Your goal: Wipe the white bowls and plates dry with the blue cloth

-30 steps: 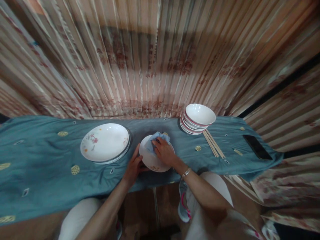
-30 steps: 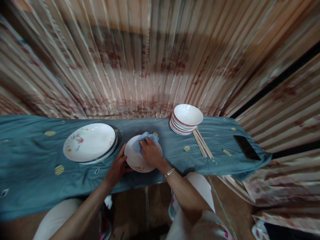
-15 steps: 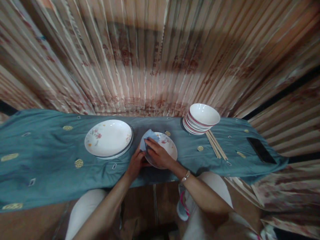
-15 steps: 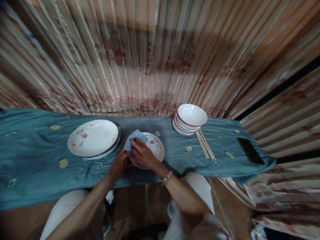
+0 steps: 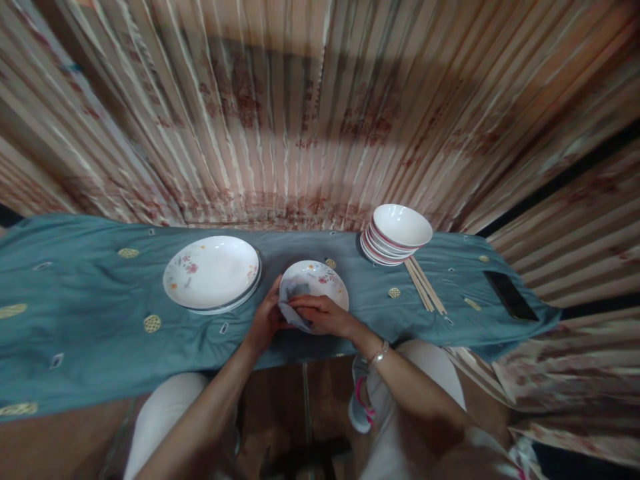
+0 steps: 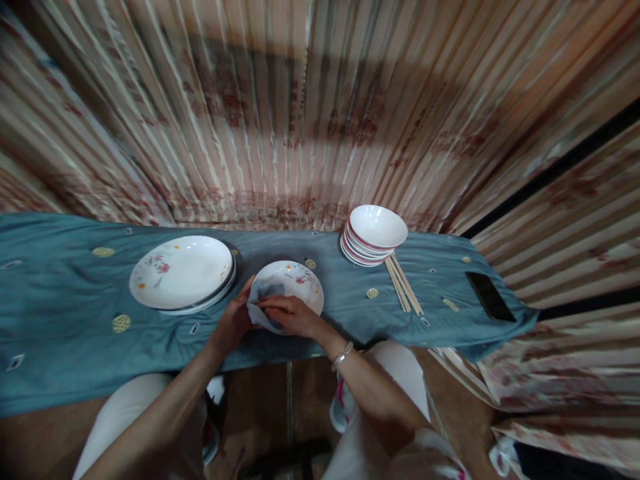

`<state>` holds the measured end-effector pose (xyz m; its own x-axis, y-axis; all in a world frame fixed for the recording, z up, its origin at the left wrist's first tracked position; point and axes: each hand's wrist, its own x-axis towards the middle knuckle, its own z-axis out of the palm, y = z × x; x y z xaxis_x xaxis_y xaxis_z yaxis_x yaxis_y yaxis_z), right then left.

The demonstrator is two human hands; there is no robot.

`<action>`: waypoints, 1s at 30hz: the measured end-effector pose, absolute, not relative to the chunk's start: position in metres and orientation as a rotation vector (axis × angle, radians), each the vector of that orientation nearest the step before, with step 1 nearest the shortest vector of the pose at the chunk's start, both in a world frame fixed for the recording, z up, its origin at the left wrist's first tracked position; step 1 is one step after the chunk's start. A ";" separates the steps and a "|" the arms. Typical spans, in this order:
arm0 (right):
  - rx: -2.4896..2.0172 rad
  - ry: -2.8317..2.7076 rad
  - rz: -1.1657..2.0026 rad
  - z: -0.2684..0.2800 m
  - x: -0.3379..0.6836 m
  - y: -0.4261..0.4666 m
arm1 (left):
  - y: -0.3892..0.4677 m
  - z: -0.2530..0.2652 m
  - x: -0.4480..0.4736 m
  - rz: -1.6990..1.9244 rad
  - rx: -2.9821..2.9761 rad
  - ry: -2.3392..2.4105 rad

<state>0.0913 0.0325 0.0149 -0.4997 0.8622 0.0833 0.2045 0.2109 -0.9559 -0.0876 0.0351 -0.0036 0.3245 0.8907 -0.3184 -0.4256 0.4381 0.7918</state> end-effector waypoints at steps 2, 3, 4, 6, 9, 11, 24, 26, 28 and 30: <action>-1.028 -1.848 1.350 0.018 0.096 0.030 | 0.036 -0.005 -0.087 0.955 0.674 0.828; -1.032 -1.853 1.364 0.019 0.099 0.029 | 0.036 -0.005 -0.087 0.951 0.680 0.830; -1.027 -1.863 1.371 0.020 0.101 0.028 | 0.036 -0.004 -0.087 0.941 0.686 0.838; -1.000 -1.895 1.376 0.020 0.106 0.026 | 0.036 -0.004 -0.087 0.917 0.696 0.869; -0.974 -1.965 1.357 0.018 0.114 0.026 | 0.036 -0.002 -0.087 0.918 0.710 0.916; -1.017 -2.014 1.328 0.017 0.119 0.027 | 0.036 -0.001 -0.087 0.933 0.708 0.925; -1.802 -2.530 0.811 0.039 0.126 0.034 | 0.036 0.000 -0.087 0.932 0.705 0.967; -1.924 -2.541 0.656 0.043 0.125 0.033 | 0.036 0.001 -0.087 0.926 0.698 0.963; -2.030 -2.518 0.522 0.046 0.123 0.032 | 0.037 0.001 -0.087 0.923 0.689 0.955; -2.087 -2.494 0.436 0.045 0.122 0.033 | 0.036 0.001 -0.088 0.924 0.682 0.945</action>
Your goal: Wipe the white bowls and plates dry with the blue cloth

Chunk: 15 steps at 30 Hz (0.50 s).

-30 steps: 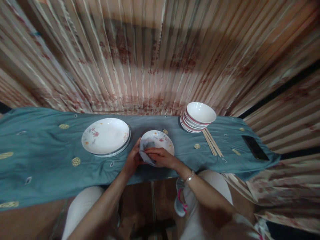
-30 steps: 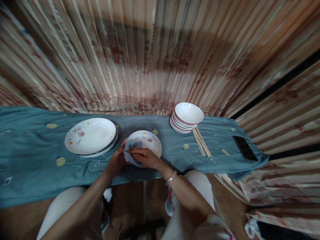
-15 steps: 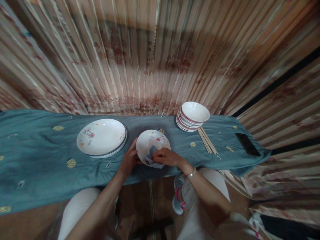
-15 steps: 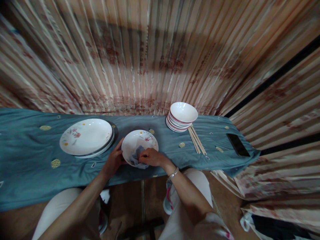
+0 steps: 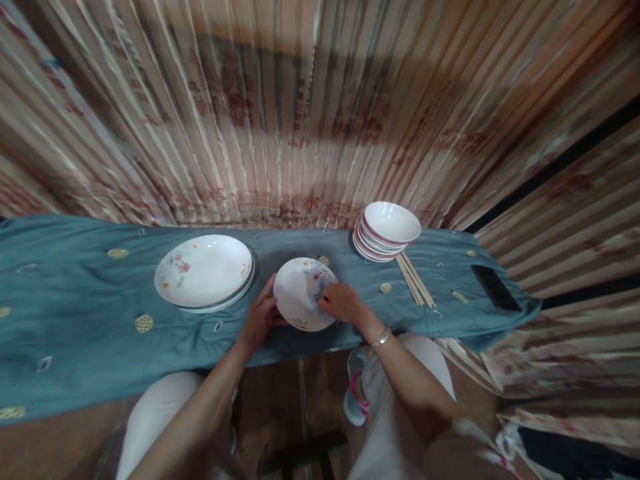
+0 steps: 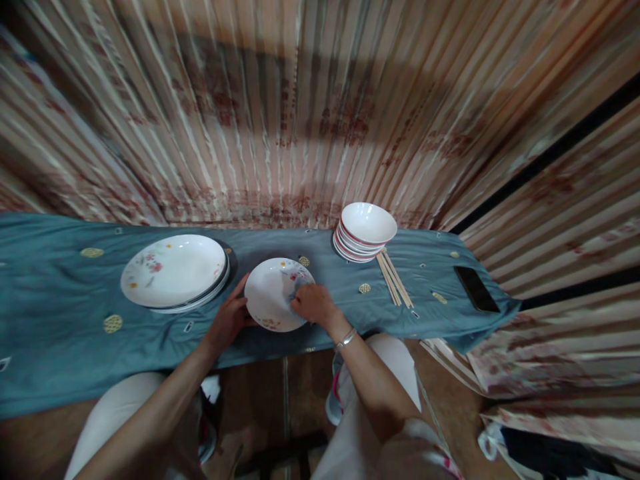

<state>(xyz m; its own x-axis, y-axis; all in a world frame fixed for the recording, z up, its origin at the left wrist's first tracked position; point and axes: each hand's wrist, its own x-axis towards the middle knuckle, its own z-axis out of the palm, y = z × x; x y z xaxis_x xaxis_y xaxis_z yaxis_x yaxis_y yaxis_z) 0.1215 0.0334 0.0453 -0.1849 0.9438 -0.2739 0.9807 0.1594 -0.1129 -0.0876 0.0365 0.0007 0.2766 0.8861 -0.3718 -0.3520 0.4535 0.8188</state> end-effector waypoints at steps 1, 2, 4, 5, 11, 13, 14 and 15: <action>1.927 2.276 -0.367 0.044 0.121 0.035 | 0.036 0.001 -0.088 0.926 0.681 0.941; 1.944 2.273 -0.333 0.041 0.121 0.036 | 0.036 0.001 -0.088 0.927 0.683 0.937; 1.987 2.284 -0.233 0.035 0.121 0.039 | 0.035 0.001 -0.088 0.933 0.691 0.934; 2.007 2.298 -0.184 0.032 0.122 0.040 | 0.035 0.002 -0.088 0.935 0.693 0.934; 2.054 2.432 -0.063 0.016 0.124 0.047 | 0.032 0.003 -0.087 0.950 0.703 0.916; 2.060 2.470 -0.039 0.014 0.124 0.049 | 0.031 0.002 -0.087 0.952 0.712 0.910; 2.061 2.486 -0.036 0.014 0.123 0.050 | 0.031 0.003 -0.087 0.952 0.717 0.909; 2.064 2.508 -0.037 0.014 0.123 0.050 | 0.031 0.003 -0.087 0.951 0.721 0.908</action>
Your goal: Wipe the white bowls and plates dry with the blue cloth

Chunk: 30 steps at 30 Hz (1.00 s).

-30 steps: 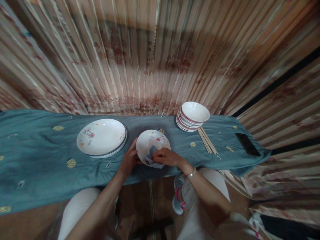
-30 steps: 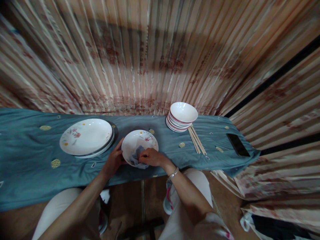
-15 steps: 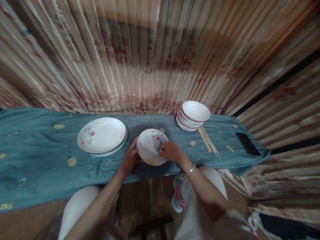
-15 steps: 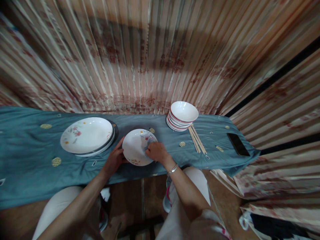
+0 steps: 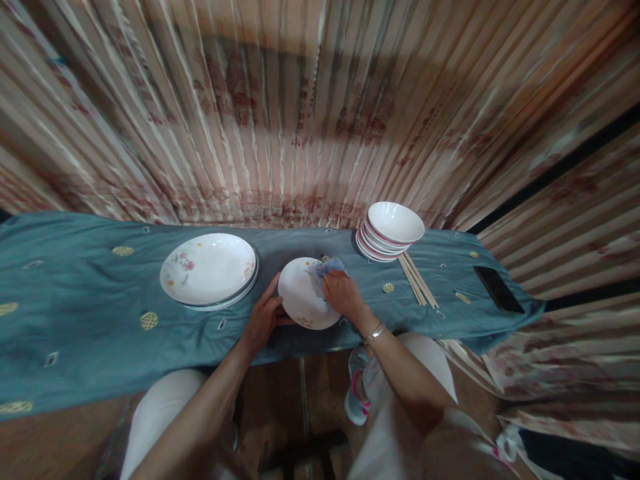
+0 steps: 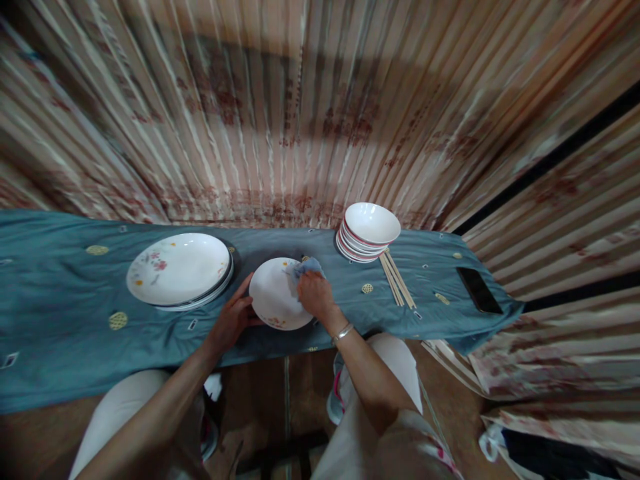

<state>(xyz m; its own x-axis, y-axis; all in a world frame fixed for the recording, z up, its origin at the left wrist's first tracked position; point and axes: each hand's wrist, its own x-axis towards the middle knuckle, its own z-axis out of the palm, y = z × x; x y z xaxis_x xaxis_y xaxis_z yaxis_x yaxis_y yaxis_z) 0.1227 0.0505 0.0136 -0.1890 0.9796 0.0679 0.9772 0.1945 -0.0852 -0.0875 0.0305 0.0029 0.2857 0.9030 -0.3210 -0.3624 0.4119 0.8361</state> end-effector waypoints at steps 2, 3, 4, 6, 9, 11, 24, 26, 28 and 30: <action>-1.884 -2.320 0.042 0.013 0.122 0.052 | 0.030 0.004 -0.087 0.946 0.726 0.907; -1.862 -2.306 0.052 0.012 0.122 0.054 | 0.030 0.005 -0.087 0.942 0.727 0.908; -1.840 -2.290 0.063 0.010 0.122 0.055 | 0.029 0.005 -0.087 0.939 0.728 0.909; -1.786 -2.253 0.088 0.005 0.121 0.058 | 0.029 0.006 -0.087 0.938 0.729 0.911; -1.689 -2.171 0.132 -0.004 0.120 0.063 | 0.028 0.006 -0.087 0.941 0.727 0.901; -1.639 -2.110 0.177 -0.010 0.117 0.067 | 0.028 0.005 -0.087 0.943 0.727 0.896; -1.457 -1.915 0.699 -0.003 0.097 0.075 | 0.028 0.005 -0.088 0.940 0.703 0.898; -1.432 -1.881 0.775 -0.001 0.094 0.074 | 0.028 0.004 -0.088 0.942 0.689 0.891; -1.403 -1.854 0.832 0.001 0.090 0.073 | 0.028 0.004 -0.088 0.942 0.685 0.890; -1.370 -1.845 0.881 0.002 0.086 0.072 | 0.028 0.003 -0.088 0.944 0.699 0.888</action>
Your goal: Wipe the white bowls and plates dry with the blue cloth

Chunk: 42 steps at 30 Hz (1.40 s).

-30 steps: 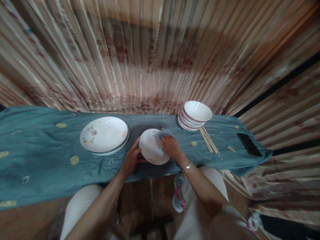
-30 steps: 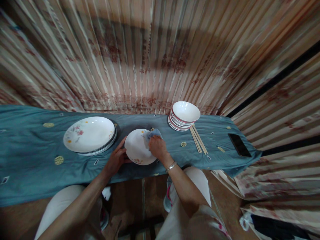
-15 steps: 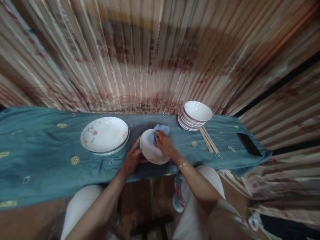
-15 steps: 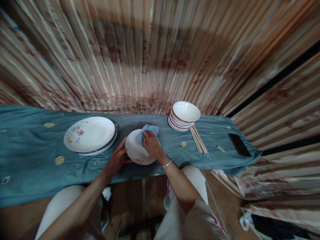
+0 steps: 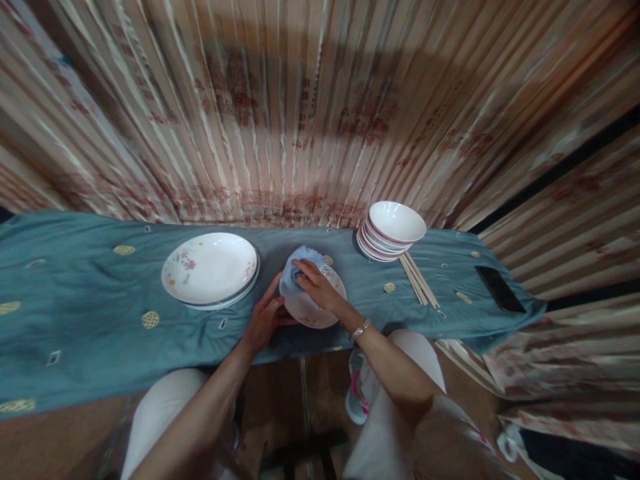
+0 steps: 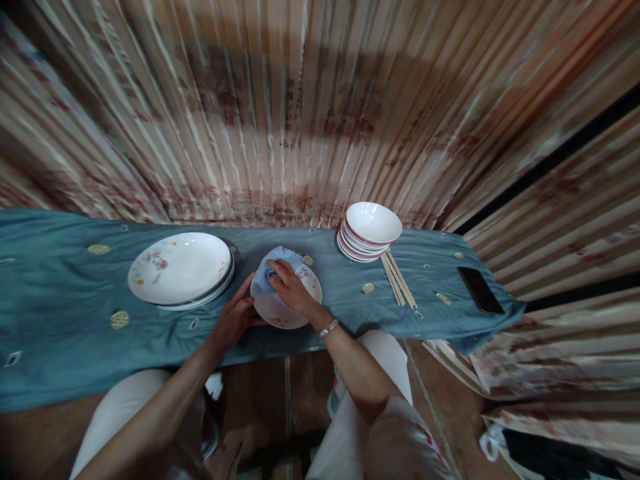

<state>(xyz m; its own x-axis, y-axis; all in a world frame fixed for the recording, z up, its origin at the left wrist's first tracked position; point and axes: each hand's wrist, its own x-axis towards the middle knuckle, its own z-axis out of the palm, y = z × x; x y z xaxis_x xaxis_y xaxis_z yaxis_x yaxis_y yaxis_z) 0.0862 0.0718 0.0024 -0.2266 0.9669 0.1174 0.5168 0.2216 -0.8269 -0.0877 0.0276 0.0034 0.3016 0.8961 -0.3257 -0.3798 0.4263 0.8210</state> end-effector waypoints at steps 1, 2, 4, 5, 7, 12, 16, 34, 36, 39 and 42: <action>-1.355 -1.848 0.904 0.003 0.084 0.071 | 0.027 0.004 -0.088 0.946 0.708 0.887; -1.343 -1.849 0.927 0.004 0.082 0.070 | 0.027 0.004 -0.088 0.947 0.715 0.889; -1.317 -1.844 0.972 0.007 0.079 0.067 | 0.027 0.004 -0.088 0.950 0.719 0.894; -1.303 -1.839 0.994 0.008 0.077 0.066 | 0.027 0.004 -0.087 0.952 0.716 0.898; -1.271 -1.831 1.042 0.009 0.075 0.063 | 0.027 0.005 -0.087 0.953 0.710 0.905; -1.181 -1.820 1.125 0.008 0.076 0.061 | 0.028 0.003 -0.087 0.948 0.715 0.880; -1.068 -1.798 1.195 0.008 0.078 0.058 | 0.029 -0.003 -0.088 0.941 0.702 0.855; -0.965 -1.734 1.515 0.018 0.090 0.045 | 0.029 0.005 -0.087 0.966 0.640 0.880; -0.966 -1.740 1.566 0.021 0.093 0.043 | 0.029 0.006 -0.086 0.967 0.652 0.889; -0.967 -1.771 1.645 0.023 0.098 0.041 | 0.030 0.006 -0.087 0.948 0.658 0.879; -0.982 -1.822 1.699 0.022 0.104 0.040 | 0.031 0.003 -0.088 0.931 0.665 0.841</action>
<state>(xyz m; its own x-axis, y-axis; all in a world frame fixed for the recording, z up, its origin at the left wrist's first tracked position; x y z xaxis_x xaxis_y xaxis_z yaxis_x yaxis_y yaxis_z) 0.1037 0.0403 0.0222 -0.6395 0.7566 -0.1360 0.1884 -0.0173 -0.9819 -0.0879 0.0313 0.0034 0.3366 0.8841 -0.3241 -0.4129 0.4479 0.7930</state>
